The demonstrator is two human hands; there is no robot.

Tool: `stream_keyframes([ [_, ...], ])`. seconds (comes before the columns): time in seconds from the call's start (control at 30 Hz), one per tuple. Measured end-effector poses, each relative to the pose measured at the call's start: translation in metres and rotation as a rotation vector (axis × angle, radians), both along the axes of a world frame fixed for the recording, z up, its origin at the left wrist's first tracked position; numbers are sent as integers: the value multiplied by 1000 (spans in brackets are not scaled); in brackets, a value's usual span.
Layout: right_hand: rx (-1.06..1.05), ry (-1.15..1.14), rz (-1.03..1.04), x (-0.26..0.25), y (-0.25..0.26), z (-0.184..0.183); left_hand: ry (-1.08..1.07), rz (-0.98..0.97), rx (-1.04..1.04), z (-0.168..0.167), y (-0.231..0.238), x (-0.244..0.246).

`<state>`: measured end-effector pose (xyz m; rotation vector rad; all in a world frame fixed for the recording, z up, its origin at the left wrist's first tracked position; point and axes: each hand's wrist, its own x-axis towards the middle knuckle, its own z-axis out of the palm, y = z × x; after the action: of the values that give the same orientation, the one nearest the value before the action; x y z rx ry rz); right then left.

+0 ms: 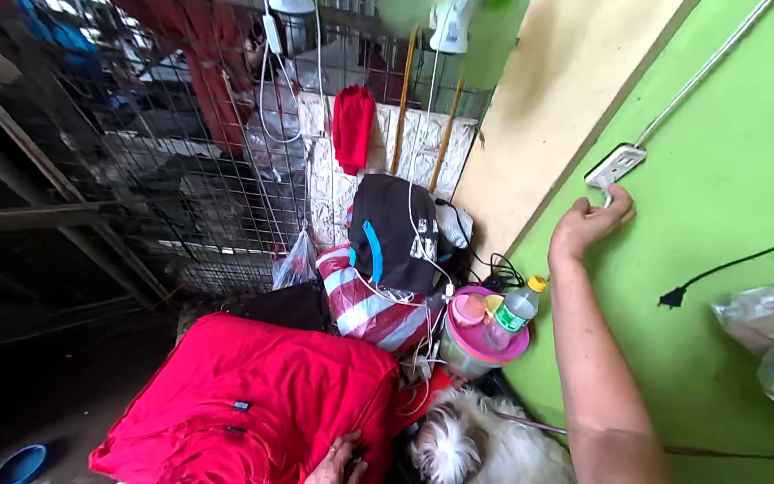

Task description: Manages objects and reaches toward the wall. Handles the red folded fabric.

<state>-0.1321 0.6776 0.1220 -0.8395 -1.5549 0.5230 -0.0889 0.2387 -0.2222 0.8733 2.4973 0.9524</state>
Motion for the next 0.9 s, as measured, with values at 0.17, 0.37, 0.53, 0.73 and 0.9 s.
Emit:
stream_keyframes([
  [0.17,-89,-336,402,-38,-24,-28,-106,8,52,17,2,-1],
  [0.37,-453,-453,474,-93,-13,-82,-100,19,33,12,2,0],
  [0.53,-408,-442,500,-116,-1,-92,-61,42,57,7,4,0],
  [0.73,-441,-498,613,-128,-11,-89,-78,21,46,10,4,-2],
  [0.9,-478,-540,591,-140,-10,-94,-64,22,83,4,3,-1],
])
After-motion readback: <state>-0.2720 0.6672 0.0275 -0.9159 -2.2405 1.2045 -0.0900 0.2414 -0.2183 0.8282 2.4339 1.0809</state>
